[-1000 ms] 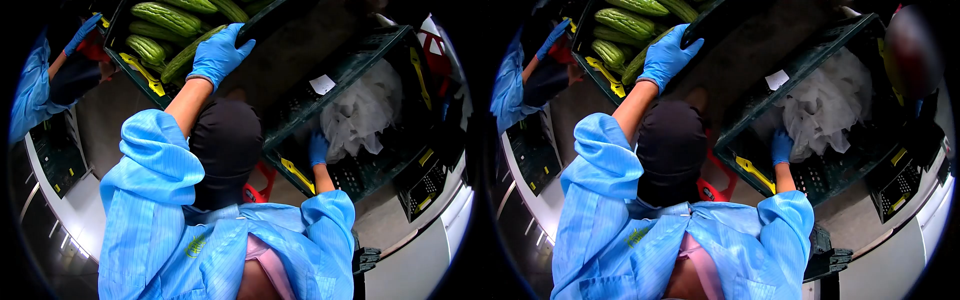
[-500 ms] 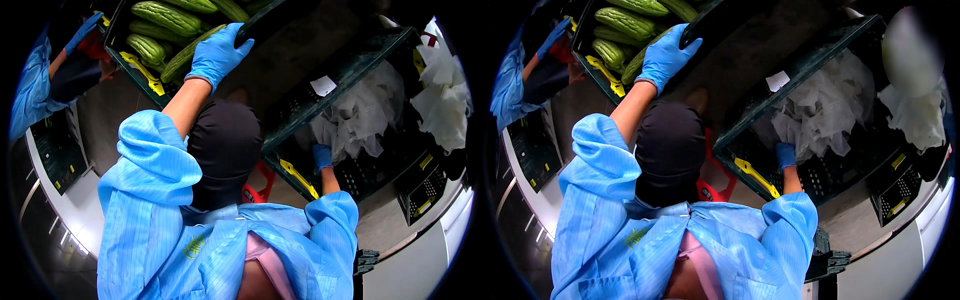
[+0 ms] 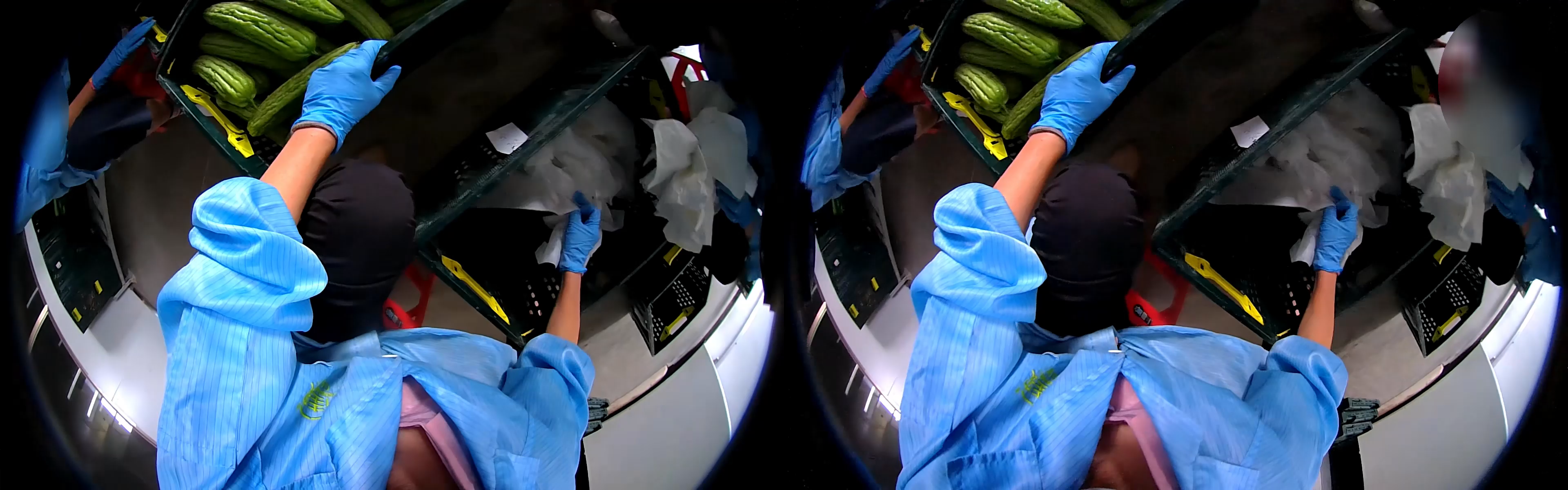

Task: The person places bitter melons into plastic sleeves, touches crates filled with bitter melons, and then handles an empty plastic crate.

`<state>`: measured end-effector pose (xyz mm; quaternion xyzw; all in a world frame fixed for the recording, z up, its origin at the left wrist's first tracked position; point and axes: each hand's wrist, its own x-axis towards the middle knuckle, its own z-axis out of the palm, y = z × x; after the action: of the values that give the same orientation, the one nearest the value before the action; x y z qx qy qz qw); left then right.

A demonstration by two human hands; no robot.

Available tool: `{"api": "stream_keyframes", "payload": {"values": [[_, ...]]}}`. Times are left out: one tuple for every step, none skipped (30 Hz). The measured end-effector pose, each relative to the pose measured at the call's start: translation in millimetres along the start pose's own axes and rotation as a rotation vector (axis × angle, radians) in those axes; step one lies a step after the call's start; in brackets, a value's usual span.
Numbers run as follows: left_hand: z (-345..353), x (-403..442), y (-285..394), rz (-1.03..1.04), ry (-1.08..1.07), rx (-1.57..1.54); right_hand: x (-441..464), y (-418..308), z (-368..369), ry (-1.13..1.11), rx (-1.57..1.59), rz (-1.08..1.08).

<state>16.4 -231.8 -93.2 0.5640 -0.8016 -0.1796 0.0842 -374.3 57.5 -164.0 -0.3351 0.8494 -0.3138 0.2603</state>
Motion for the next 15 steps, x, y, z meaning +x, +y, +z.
{"api": "stream_keyframes", "payload": {"values": [[-0.8, 0.1, 0.8, -0.006, -0.004, -0.002, 1.1, -2.3, -6.8, -0.086, 0.02, 0.06], [-1.9, 0.5, 1.7, -0.012, -0.006, -0.007, 1.8, -5.1, -14.6, -0.17, 0.038, 0.119], [-2.6, 0.7, 2.2, -0.013, -0.009, -0.002, -7.2, -5.2, -17.2, -0.293, -0.067, -0.001], [-1.3, 0.9, 1.4, -0.009, -0.002, 0.009, -18.2, -3.6, -17.5, -0.411, -0.167, -0.041], [0.9, 0.5, -0.3, -0.007, 0.007, 0.02, -33.1, -10.4, -16.4, -0.511, -0.216, -0.027], [1.2, 1.1, -0.7, -0.005, 0.015, 0.031, -48.8, 5.3, -17.5, -0.62, -0.241, -0.064], [-1.6, 1.4, 1.0, -0.022, -0.018, 0.03, -65.6, -14.3, -19.2, -0.677, -0.281, -0.033], [-3.4, 1.8, 1.9, -0.028, -0.022, 0.028, -79.8, -4.9, -21.0, -0.702, -0.289, 0.0], [-3.7, 1.5, 2.3, -0.032, -0.029, 0.027, -88.5, -21.6, -28.7, -0.748, -0.2, 0.065], [-3.8, 0.9, 2.5, -0.036, -0.041, 0.027, -95.6, -23.9, -33.1, -0.757, -0.166, 0.222], [-3.7, 0.5, 2.7, -0.044, -0.042, 0.027, -104.7, -13.9, -36.4, -0.766, -0.081, 0.243], [-3.4, 0.3, 2.3, -0.038, -0.018, 0.019, -113.4, -4.8, -40.0, -0.774, 0.005, 0.263], [-2.5, -0.2, 1.8, -0.032, 0.004, 0.009, -121.3, -13.8, -44.4, -0.879, -0.03, 0.215], [-3.1, -0.1, 2.8, -0.024, 0.026, -0.001, -131.9, -25.9, -46.5, -0.982, -0.065, 0.167], [-6.3, 0.4, 4.5, -0.046, -0.019, 0.006, -145.7, -32.3, -49.1, -1.035, -0.141, 0.1]]}}
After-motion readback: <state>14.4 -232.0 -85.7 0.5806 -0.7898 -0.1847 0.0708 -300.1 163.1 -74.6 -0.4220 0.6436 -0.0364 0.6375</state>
